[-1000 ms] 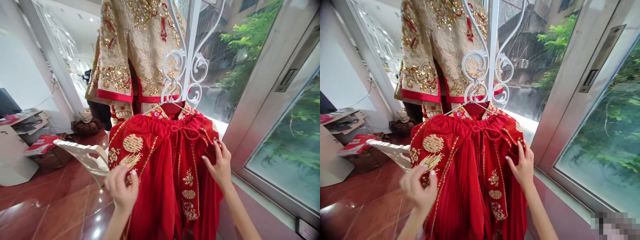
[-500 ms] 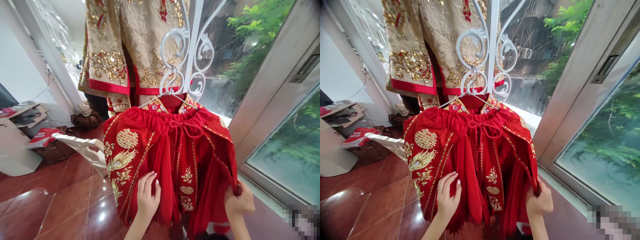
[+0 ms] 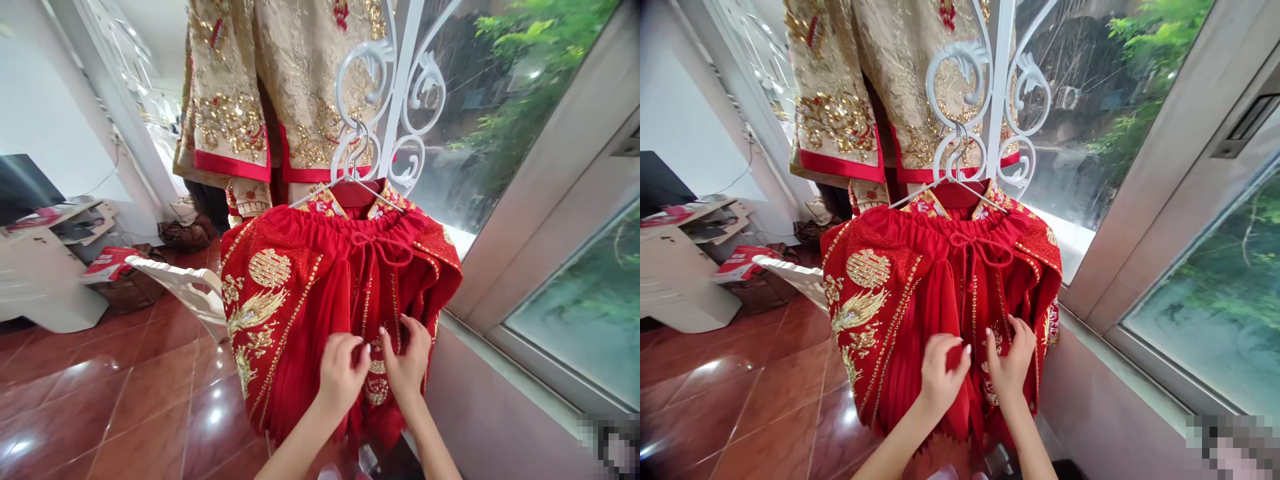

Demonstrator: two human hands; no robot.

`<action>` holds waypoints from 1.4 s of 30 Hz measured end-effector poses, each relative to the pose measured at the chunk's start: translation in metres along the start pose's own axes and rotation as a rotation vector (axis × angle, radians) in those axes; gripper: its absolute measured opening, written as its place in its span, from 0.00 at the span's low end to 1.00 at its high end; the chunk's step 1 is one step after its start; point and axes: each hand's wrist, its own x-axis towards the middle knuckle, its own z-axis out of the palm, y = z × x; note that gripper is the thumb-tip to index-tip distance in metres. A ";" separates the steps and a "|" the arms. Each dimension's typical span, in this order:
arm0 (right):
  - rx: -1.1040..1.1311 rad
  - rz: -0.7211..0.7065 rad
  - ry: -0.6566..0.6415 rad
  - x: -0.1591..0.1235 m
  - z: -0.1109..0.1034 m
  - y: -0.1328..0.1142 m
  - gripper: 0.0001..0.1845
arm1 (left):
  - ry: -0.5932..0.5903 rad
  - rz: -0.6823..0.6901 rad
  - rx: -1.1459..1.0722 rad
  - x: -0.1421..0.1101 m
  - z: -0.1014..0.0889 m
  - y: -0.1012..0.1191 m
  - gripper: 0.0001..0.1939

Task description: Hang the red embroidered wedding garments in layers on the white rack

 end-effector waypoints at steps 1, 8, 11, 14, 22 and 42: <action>0.027 -0.019 0.084 0.003 0.000 -0.007 0.18 | -0.125 -0.032 -0.131 0.004 0.002 0.005 0.14; 0.667 0.180 -0.454 0.018 0.015 -0.043 0.13 | -0.159 -0.327 -0.143 0.021 -0.009 -0.012 0.24; 0.717 0.221 -0.498 0.024 0.030 -0.050 0.18 | -0.116 -0.328 -0.102 0.018 -0.024 -0.016 0.21; 0.570 0.271 -0.398 0.027 0.043 -0.058 0.21 | -0.118 -0.298 -0.074 0.018 -0.031 -0.013 0.22; 0.720 0.495 -0.432 0.030 0.035 -0.073 0.12 | -0.228 -0.395 0.066 0.037 -0.024 -0.015 0.19; 0.461 0.057 -0.306 0.033 0.004 -0.056 0.09 | -0.264 -0.390 -0.136 0.131 -0.021 0.022 0.13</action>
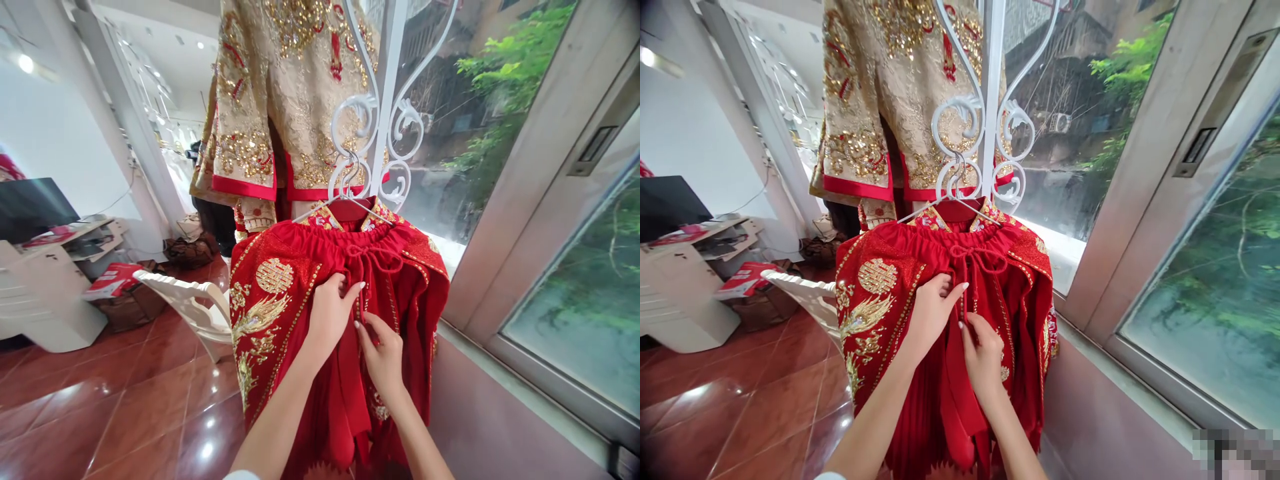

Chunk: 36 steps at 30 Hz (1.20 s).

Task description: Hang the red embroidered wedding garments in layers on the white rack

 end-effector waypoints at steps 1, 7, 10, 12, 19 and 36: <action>0.005 0.043 -0.004 0.000 -0.001 0.001 0.10 | -0.017 0.004 -0.074 0.001 -0.001 -0.003 0.11; 0.028 0.168 0.101 0.006 -0.010 -0.013 0.14 | -0.123 -0.081 -0.478 -0.002 -0.002 -0.020 0.11; 0.127 0.200 0.038 0.019 -0.002 -0.023 0.15 | -0.050 -0.208 -0.686 -0.005 0.005 -0.023 0.10; 0.233 0.279 0.002 0.027 0.008 -0.026 0.19 | 0.087 -0.260 -0.677 -0.007 0.010 -0.019 0.09; 0.083 0.300 0.173 0.027 0.011 -0.020 0.14 | 0.180 -0.070 -0.244 -0.001 0.013 -0.009 0.20; 0.410 0.367 -0.274 -0.004 0.010 0.015 0.15 | 0.288 -0.057 -0.013 -0.028 0.008 -0.041 0.14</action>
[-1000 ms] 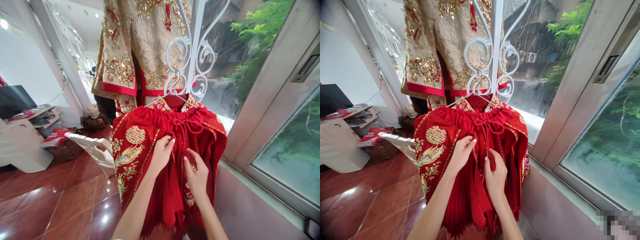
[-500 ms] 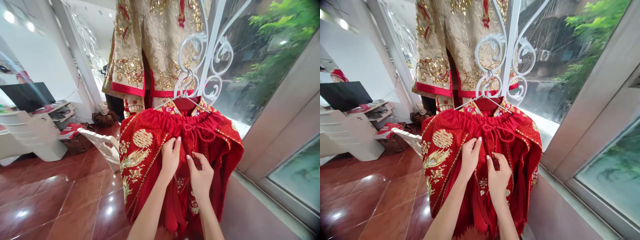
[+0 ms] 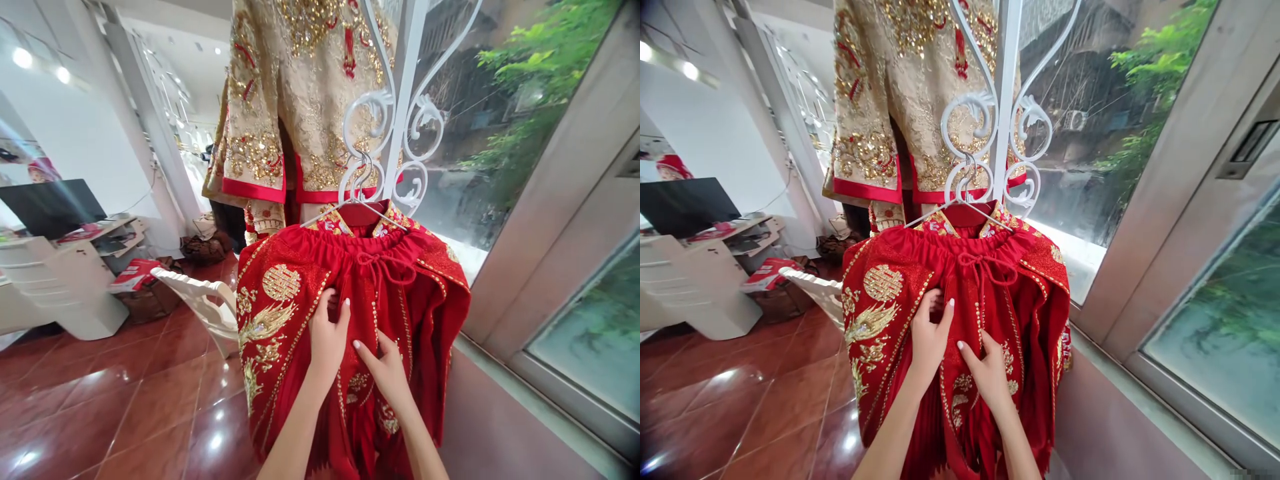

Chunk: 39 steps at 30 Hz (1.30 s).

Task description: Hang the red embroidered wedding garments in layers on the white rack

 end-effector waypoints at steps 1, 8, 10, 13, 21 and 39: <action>-0.019 -0.019 -0.006 -0.001 0.000 -0.001 0.14 | 0.012 0.008 -0.003 0.002 0.001 0.003 0.14; -0.171 -0.124 -0.020 -0.003 -0.001 0.008 0.12 | -0.132 -0.075 -0.126 0.022 0.007 0.012 0.15; -0.182 -0.099 0.103 -0.003 -0.001 0.013 0.19 | -0.252 -0.200 -0.287 0.019 0.007 0.004 0.17; -0.194 -0.105 0.193 -0.001 -0.003 0.015 0.28 | -0.410 -0.413 -0.406 0.000 0.002 -0.014 0.19; 0.184 0.151 -0.401 -0.014 -0.023 0.019 0.22 | -0.552 -0.820 -0.840 -0.060 -0.018 -0.066 0.22; 0.073 0.449 -0.411 -0.089 -0.032 0.129 0.23 | -0.847 -0.831 -0.544 -0.166 -0.018 -0.180 0.26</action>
